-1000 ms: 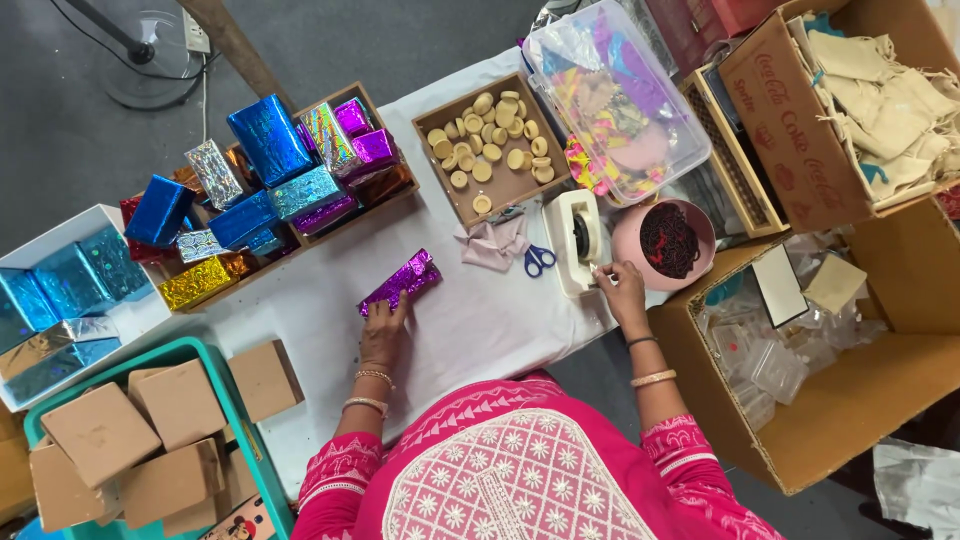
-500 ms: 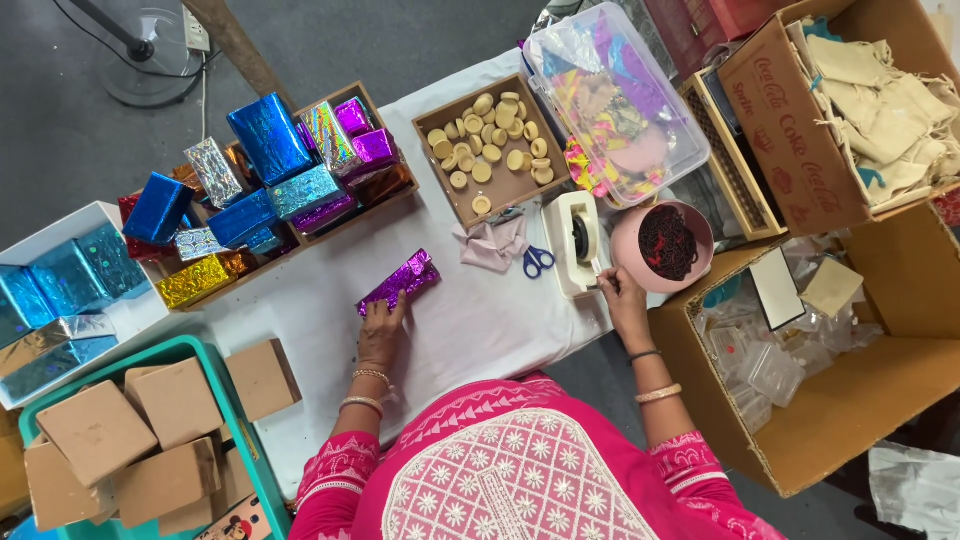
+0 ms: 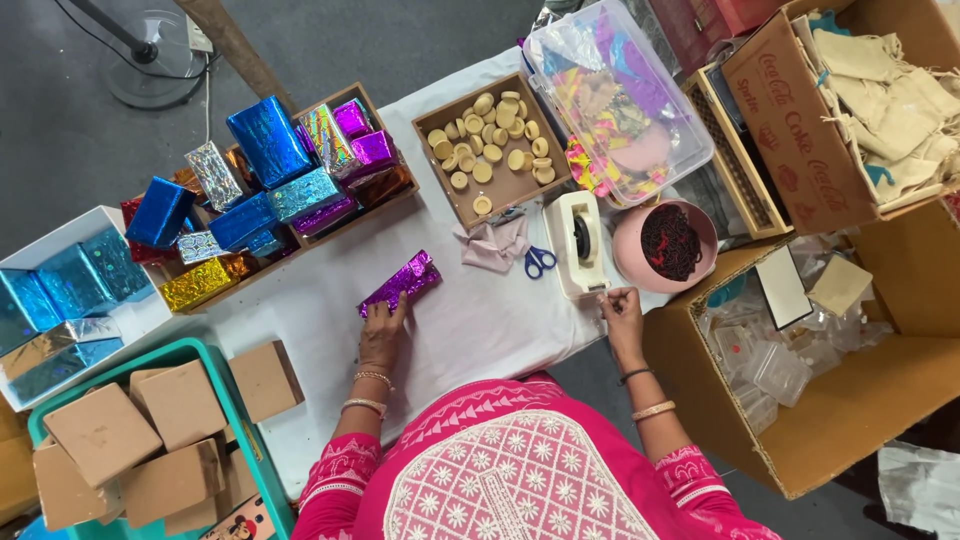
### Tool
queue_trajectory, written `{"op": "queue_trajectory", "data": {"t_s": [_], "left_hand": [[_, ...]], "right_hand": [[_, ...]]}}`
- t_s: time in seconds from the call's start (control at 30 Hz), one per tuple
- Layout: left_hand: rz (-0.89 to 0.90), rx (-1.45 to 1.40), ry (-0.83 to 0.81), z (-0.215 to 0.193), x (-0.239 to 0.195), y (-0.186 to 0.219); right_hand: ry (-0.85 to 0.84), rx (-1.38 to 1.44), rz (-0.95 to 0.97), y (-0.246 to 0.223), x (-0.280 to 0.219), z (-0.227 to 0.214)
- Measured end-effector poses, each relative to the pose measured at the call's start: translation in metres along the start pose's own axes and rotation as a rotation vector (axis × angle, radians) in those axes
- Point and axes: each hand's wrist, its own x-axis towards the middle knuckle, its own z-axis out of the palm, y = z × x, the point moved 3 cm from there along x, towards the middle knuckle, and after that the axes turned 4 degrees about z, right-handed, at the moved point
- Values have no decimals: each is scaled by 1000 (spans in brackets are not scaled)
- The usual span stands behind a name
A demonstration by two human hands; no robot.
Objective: The person wipes a small wooden block with a cloth, then retrieves a sheet of shiny purple wrapping paper from a box. They place the wooden block on the paper and fold the paper around it to create a wrapped package.
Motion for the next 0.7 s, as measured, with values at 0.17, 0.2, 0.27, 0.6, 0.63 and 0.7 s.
{"op": "queue_trajectory", "data": {"t_s": [0.17, 0.2, 0.27, 0.6, 0.63, 0.7], "left_hand": [[-11, -17, 18, 1, 0, 1], [3, -14, 56, -2, 0, 3], [-7, -2, 96, -6, 0, 4], [-35, -44, -33, 0, -2, 3], [-44, -56, -38, -1, -1, 4], [-33, -36, -5, 0, -1, 4]], "right_hand": [[-54, 223, 10, 39, 8, 8], [-25, 287, 13, 40, 6, 11], [-22, 347, 17, 46, 4, 19], [89, 331, -199, 55, 3, 31], [95, 295, -211, 54, 3, 30], [89, 262, -218, 45, 0, 30]]}}
